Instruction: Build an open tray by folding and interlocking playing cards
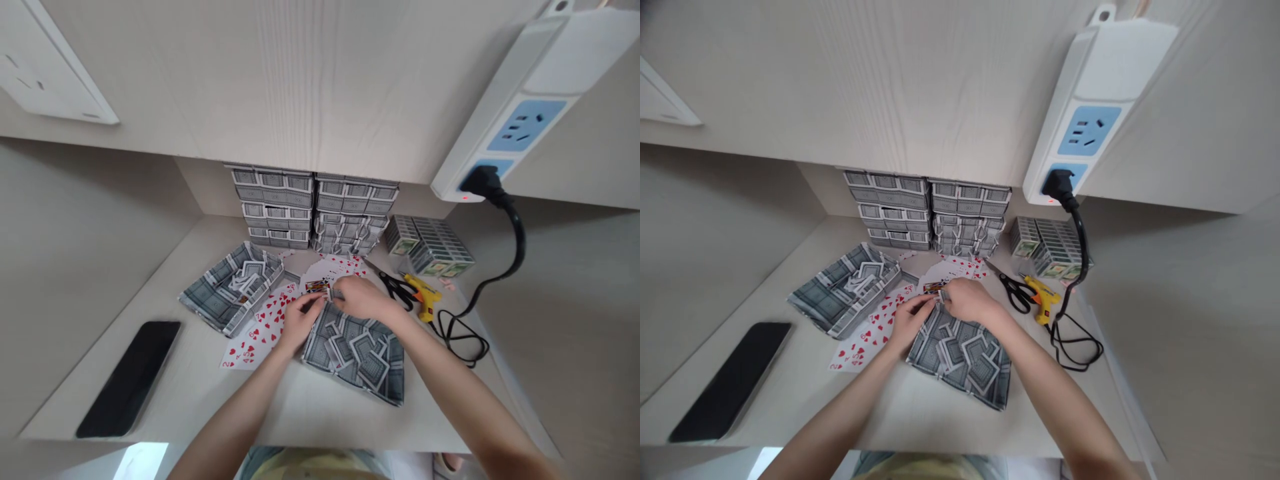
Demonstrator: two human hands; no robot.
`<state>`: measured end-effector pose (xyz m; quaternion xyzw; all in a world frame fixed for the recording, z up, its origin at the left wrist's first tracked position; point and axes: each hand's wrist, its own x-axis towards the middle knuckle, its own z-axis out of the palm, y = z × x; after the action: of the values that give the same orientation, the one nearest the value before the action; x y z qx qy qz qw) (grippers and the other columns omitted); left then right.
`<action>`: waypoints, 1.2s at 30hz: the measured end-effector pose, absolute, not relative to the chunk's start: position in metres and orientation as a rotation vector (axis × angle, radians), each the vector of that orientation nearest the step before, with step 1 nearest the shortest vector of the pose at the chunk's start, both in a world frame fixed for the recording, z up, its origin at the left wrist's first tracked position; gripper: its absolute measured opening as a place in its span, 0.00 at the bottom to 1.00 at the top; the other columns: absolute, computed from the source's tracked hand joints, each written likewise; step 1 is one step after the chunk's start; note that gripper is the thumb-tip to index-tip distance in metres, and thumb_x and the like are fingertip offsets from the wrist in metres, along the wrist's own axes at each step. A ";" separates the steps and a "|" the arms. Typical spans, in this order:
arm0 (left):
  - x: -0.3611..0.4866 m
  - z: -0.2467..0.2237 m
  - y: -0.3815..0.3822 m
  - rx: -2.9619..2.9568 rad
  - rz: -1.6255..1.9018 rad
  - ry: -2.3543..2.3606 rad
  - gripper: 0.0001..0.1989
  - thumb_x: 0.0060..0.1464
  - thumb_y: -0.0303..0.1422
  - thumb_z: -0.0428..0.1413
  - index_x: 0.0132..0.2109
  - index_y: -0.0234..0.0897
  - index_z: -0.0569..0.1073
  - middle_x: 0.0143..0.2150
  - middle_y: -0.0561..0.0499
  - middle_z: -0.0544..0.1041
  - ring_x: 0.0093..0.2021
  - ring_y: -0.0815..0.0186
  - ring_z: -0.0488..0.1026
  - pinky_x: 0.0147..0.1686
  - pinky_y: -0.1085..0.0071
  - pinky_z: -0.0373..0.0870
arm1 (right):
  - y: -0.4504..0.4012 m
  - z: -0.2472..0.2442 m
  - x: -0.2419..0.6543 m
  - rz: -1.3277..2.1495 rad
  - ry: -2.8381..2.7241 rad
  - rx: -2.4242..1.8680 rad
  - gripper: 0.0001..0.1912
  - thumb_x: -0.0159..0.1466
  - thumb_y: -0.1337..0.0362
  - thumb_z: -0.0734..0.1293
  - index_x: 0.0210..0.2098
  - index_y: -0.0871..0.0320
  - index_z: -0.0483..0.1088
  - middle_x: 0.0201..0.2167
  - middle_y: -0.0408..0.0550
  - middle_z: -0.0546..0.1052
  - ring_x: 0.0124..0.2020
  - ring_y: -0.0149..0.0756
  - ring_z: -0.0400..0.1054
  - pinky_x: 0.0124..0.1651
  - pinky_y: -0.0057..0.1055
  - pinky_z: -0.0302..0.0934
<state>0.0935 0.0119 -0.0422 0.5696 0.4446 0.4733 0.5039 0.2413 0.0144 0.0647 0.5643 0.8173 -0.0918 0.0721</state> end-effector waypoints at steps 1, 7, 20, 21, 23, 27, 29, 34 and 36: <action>0.093 -0.043 0.012 1.373 1.141 1.074 0.12 0.47 0.36 0.54 0.38 0.36 0.75 0.37 0.48 0.77 0.38 0.64 0.73 0.41 0.68 0.68 | 0.014 0.065 0.241 -0.267 2.449 1.699 0.13 0.58 0.62 0.57 0.34 0.62 0.70 0.35 0.56 0.74 0.39 0.42 0.68 0.36 0.30 0.56; 0.094 -0.042 0.013 1.345 1.142 1.090 0.12 0.46 0.36 0.55 0.38 0.36 0.75 0.37 0.48 0.77 0.39 0.63 0.73 0.43 0.67 0.68 | 0.009 0.062 0.233 -0.183 2.454 1.681 0.12 0.58 0.66 0.56 0.36 0.63 0.68 0.36 0.56 0.73 0.37 0.43 0.68 0.34 0.32 0.58; 0.093 -0.037 0.012 1.345 1.137 1.124 0.12 0.45 0.36 0.55 0.37 0.36 0.77 0.37 0.49 0.78 0.37 0.63 0.74 0.41 0.67 0.70 | 0.000 0.061 0.230 -0.254 2.563 1.645 0.14 0.53 0.76 0.56 0.39 0.67 0.61 0.39 0.58 0.67 0.42 0.42 0.59 0.43 0.33 0.55; 0.093 -0.038 0.011 1.339 1.134 1.121 0.12 0.45 0.36 0.55 0.36 0.36 0.77 0.37 0.49 0.78 0.37 0.63 0.74 0.42 0.67 0.70 | 0.000 0.060 0.231 -0.272 2.581 1.641 0.14 0.52 0.78 0.56 0.39 0.67 0.61 0.38 0.58 0.67 0.41 0.41 0.59 0.43 0.32 0.55; 0.094 -0.038 0.011 1.330 1.128 1.112 0.12 0.46 0.36 0.55 0.36 0.36 0.77 0.37 0.49 0.78 0.38 0.62 0.74 0.42 0.66 0.69 | 0.001 0.057 0.232 -0.306 2.600 1.671 0.15 0.51 0.79 0.56 0.38 0.67 0.62 0.38 0.57 0.67 0.41 0.40 0.60 0.43 0.31 0.54; 0.094 -0.037 0.008 1.313 1.122 1.112 0.12 0.46 0.36 0.55 0.36 0.36 0.77 0.37 0.50 0.78 0.38 0.61 0.74 0.42 0.65 0.70 | 0.002 0.046 0.233 -0.329 2.621 1.763 0.14 0.51 0.79 0.57 0.37 0.67 0.62 0.37 0.57 0.68 0.41 0.39 0.60 0.42 0.31 0.54; 0.095 -0.037 0.007 1.310 1.135 1.118 0.12 0.46 0.36 0.55 0.36 0.36 0.77 0.37 0.50 0.78 0.38 0.62 0.74 0.42 0.66 0.70 | 0.001 0.042 0.231 -0.330 2.621 1.800 0.13 0.52 0.79 0.57 0.37 0.66 0.63 0.37 0.56 0.68 0.41 0.39 0.60 0.42 0.31 0.53; 0.095 -0.038 0.005 1.317 1.172 1.117 0.11 0.46 0.35 0.55 0.36 0.36 0.77 0.37 0.50 0.78 0.38 0.63 0.74 0.42 0.67 0.70 | -0.002 0.039 0.227 -0.352 2.583 1.918 0.11 0.55 0.76 0.57 0.37 0.65 0.64 0.37 0.56 0.69 0.41 0.38 0.61 0.41 0.30 0.53; 0.094 -0.038 0.005 1.312 1.172 1.113 0.11 0.46 0.35 0.55 0.36 0.36 0.77 0.37 0.50 0.78 0.37 0.63 0.74 0.42 0.67 0.70 | -0.004 0.040 0.226 -0.342 2.554 1.991 0.10 0.57 0.74 0.58 0.37 0.64 0.65 0.37 0.55 0.71 0.41 0.38 0.62 0.41 0.29 0.54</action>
<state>0.0944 0.0049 -0.0383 0.5438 0.4613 0.4859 0.5053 0.2264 -0.0039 0.0401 0.6105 0.7829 -0.1050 -0.0574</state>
